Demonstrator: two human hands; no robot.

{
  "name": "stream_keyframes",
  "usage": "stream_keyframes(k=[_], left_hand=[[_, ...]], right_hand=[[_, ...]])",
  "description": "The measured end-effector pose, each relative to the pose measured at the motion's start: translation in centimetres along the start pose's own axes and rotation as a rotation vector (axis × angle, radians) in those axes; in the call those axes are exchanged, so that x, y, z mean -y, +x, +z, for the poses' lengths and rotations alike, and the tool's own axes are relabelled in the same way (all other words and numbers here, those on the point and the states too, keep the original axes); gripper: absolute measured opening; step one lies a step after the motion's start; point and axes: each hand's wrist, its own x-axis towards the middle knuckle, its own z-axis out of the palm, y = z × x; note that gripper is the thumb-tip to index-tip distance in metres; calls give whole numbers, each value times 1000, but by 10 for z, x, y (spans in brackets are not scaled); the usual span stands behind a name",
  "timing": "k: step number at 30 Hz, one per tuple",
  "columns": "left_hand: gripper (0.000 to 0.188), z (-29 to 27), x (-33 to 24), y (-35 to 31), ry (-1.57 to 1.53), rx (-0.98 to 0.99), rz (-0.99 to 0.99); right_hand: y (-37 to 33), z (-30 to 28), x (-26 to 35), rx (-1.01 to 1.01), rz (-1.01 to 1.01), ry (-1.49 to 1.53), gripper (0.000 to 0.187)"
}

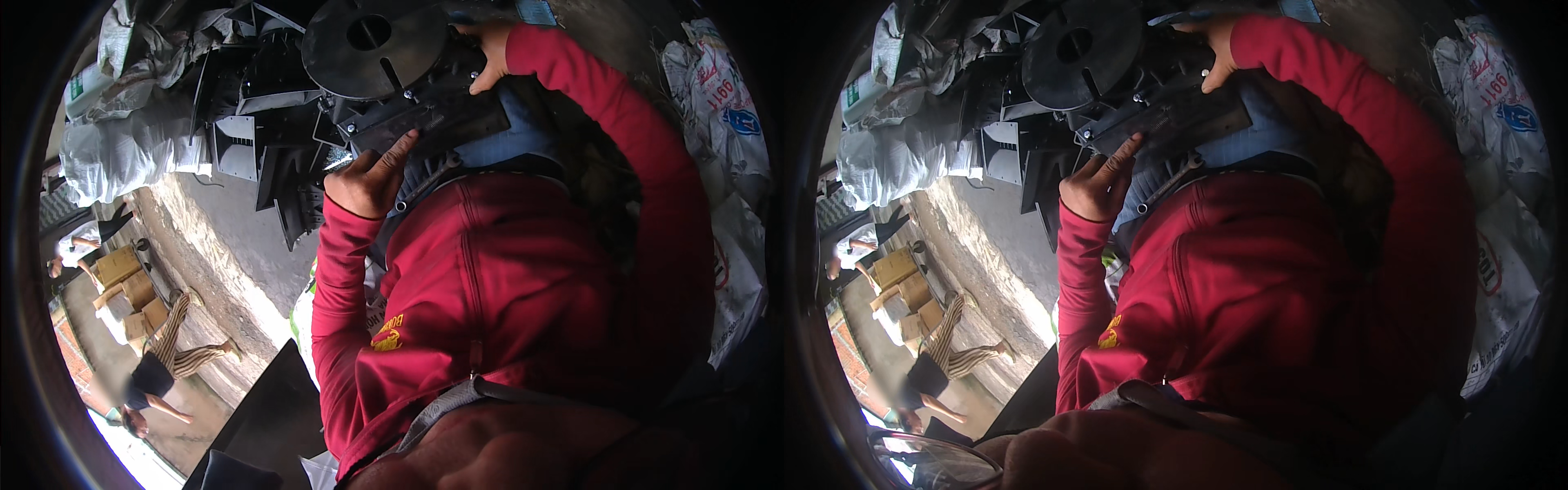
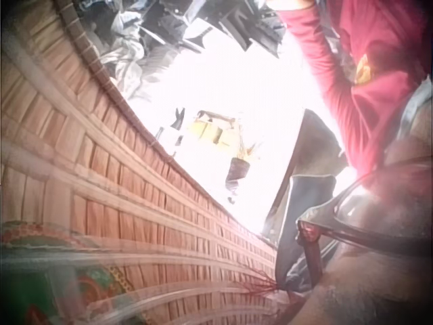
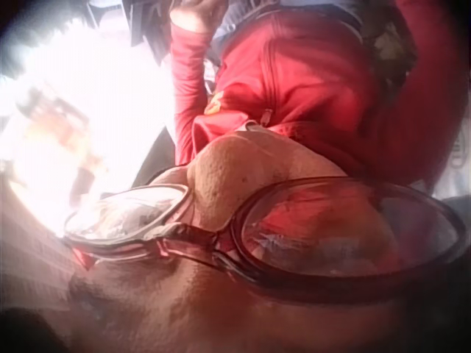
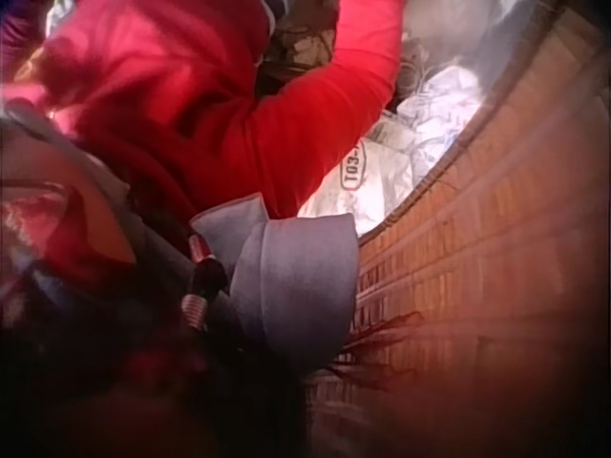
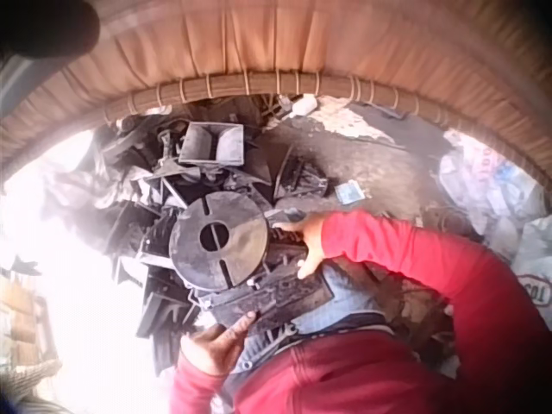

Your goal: The person uses a wrench to loosen and tighten bolts on a circular metal component of a machine. They repeatedly adjust the fasteners and reposition the part while working in a cluttered workshop environment.

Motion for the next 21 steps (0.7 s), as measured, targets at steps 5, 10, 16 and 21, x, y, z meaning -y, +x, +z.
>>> stream_keyframes(k=[5, 10, 16, 21], left_hand=[[50, 4, 29, 13, 67, 33, 5], [49, -7, 23, 15, 16, 144, 61], [45, 6, 38, 29, -90, 34, -48], [49, 5, 41, 30, -168, -121, -15]], right_hand=[[1, -7, 9, 34, 49, -22, 108], [4, -3, 1, -17, 0, 29, 110], [18, -18, -1, 98, 36, 76, 114], [23, -18, -4, 83, 31, 110, 104]])
